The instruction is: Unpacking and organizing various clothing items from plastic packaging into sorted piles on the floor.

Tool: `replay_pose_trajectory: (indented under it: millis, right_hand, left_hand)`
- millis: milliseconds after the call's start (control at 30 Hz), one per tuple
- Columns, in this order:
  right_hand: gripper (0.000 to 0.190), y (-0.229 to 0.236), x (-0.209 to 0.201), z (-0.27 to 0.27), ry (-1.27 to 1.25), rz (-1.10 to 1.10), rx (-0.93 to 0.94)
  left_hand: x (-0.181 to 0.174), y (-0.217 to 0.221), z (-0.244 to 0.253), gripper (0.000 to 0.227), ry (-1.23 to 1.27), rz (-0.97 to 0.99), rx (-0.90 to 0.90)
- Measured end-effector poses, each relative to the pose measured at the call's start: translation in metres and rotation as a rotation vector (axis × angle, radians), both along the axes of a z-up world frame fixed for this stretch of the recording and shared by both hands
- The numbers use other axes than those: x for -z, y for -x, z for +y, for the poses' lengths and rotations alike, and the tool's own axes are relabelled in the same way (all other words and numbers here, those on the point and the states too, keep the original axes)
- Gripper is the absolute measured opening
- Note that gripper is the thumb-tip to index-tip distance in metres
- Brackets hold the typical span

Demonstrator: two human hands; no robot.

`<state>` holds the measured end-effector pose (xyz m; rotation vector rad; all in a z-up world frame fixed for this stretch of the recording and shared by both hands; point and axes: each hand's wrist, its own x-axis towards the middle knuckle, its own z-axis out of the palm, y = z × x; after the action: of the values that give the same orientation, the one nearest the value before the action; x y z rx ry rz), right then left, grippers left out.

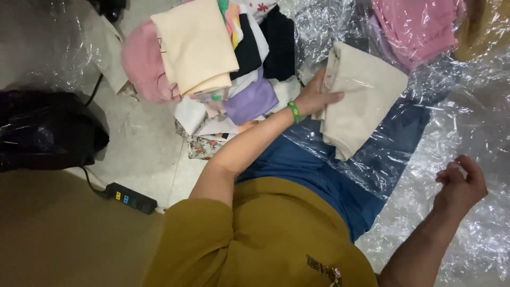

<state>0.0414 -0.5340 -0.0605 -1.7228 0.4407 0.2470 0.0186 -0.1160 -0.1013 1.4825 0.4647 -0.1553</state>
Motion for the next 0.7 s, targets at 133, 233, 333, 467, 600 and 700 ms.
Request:
replay_pose_trajectory:
  millis: [133,233,333,467,600,700]
  right_hand:
    - [0.031,-0.003,0.003,-0.002,0.096,0.002,0.079]
    - [0.057,0.023,-0.010,-0.031,-0.138,0.109,-0.103]
    - [0.080,0.031,-0.043,-0.029,-0.209,0.179,-0.280]
    - [0.064,0.017,-0.078,-0.005,-0.042,0.070,-0.156]
    - [0.084,-0.001,-0.022,-0.048,-0.373,-0.053,-0.151]
    - [0.106,-0.011,-0.028,-0.023,-0.352,0.107,-0.001]
  left_hand:
    - [0.009,0.000,0.005,0.084,0.190,-0.047,-0.132]
    - [-0.003,0.001,0.006,0.079,0.374,-0.020,-0.145]
    - [-0.012,-0.025,0.009,0.066,0.501,-0.022,-0.117]
    - [-0.044,-0.082,0.000,0.058,0.586,-0.052,-0.098]
    - [-0.037,-0.103,0.023,0.054,0.538,-0.108,-0.095]
    - [-0.021,-0.122,0.039,0.050,0.450,-0.210,-0.151]
